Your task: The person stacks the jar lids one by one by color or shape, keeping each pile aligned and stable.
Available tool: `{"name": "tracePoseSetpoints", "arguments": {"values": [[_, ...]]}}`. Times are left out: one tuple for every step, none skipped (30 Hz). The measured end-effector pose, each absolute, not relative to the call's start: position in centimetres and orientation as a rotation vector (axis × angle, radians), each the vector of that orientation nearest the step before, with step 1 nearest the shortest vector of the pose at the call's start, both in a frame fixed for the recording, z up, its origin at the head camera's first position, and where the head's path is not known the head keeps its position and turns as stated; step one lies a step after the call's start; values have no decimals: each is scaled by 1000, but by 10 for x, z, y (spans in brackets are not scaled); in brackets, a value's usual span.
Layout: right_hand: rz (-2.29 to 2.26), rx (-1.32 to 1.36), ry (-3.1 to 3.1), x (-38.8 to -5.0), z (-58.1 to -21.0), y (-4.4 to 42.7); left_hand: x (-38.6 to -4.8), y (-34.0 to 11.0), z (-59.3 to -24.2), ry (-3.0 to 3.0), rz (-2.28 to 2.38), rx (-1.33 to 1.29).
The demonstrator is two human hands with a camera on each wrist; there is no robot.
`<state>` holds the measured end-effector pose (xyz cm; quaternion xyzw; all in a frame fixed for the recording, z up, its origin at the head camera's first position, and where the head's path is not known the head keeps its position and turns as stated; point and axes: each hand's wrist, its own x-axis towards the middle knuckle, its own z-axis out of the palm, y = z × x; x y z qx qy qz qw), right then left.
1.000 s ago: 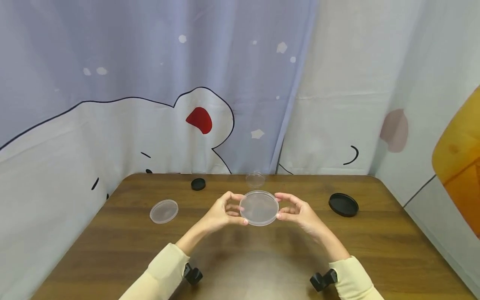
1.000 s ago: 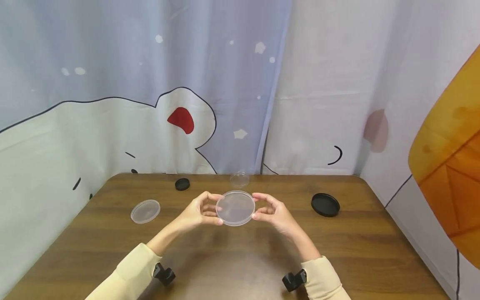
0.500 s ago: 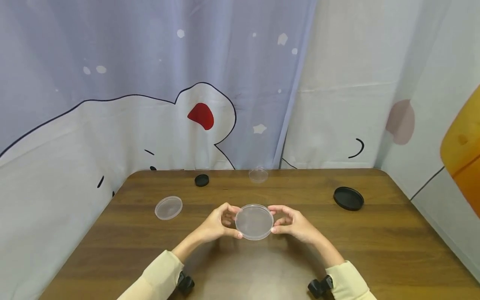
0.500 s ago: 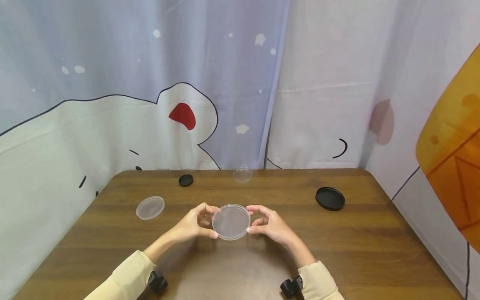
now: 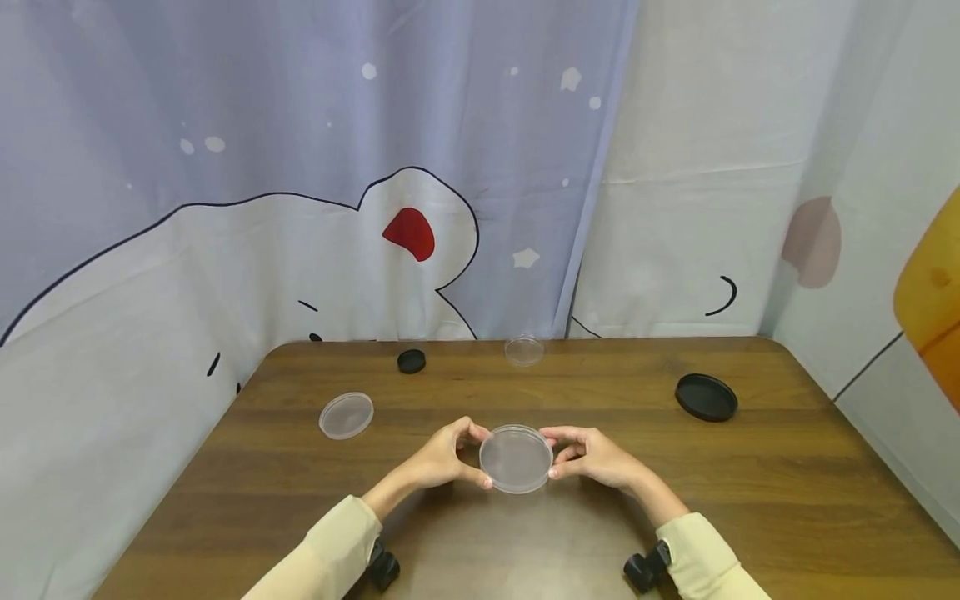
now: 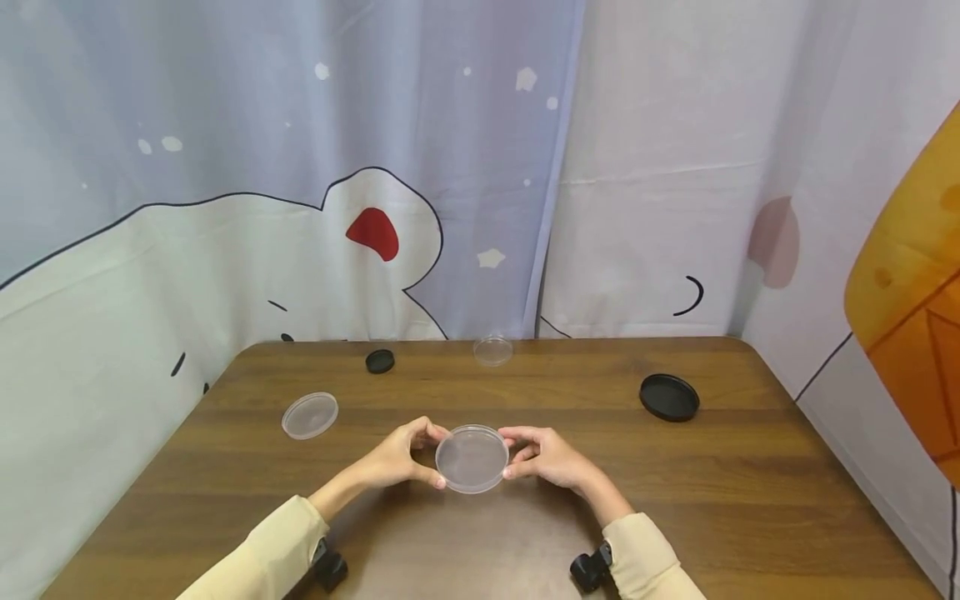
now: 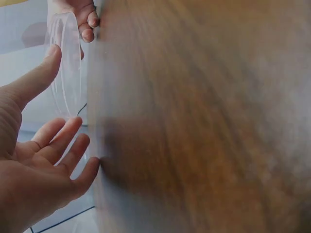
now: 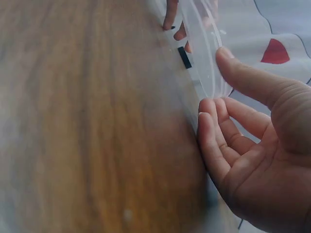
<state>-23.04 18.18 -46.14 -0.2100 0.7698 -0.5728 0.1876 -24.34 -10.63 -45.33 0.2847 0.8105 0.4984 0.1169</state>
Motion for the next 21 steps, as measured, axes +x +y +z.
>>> {"name": "tracePoseSetpoints", "arguments": {"values": [[-1610,-583,2165,-231,-462,182,-244,-106,-453,2379,1438,829],[-1605,-576,2166,-232,-462,181,-245,-106,-453,2383,1418,821],[-1599,-573,2168,-232,-462,181,-245,-106,-453,2388,1399,813],[-1589,-567,2174,-233,-463,181,-246,-106,-453,2389,1383,805],[-1579,-567,2180,-233,-463,181,-247,-106,-454,2390,1368,795],[-1571,-565,2184,-233,-464,181,-247,-106,-454,2393,1352,789],[-1566,-568,2185,-234,-464,181,-248,-106,-455,2394,1340,784],[-1560,-570,2191,-234,-465,181,-249,-106,-455,2391,1336,785],[-1556,-572,2191,-234,-466,181,-249,-106,-456,2387,1334,784],[-1553,-571,2193,-235,-466,181,-250,-106,-457,2385,1329,785],[-1553,-573,2192,-235,-467,181,-250,-106,-457,2380,1326,784],[-1552,-568,2191,-235,-468,182,-251,-106,-458,2373,1325,782],[-1552,-572,2190,-236,-469,182,-251,-106,-458,2366,1323,776],[-1549,-567,2191,-236,-469,182,-251,-106,-459,2361,1317,770],[-1548,-566,2191,-236,-470,182,-251,-106,-459,2358,1309,763],[-1544,-568,2195,-236,-470,182,-252,-106,-459,2361,1297,766],[-1542,-575,2197,-236,-470,182,-252,-106,-459,2358,1292,759],[-1540,-577,2201,-236,-470,182,-252,-106,-459,2361,1285,754],[-1538,-588,2207,-236,-470,182,-252,-106,-460,2367,1278,751],[-1536,-592,2214,-236,-470,181,-252,-105,-459,2378,1270,750],[-1532,-599,2220,-237,-470,181,-252,-105,-459,2386,1261,751]]}}
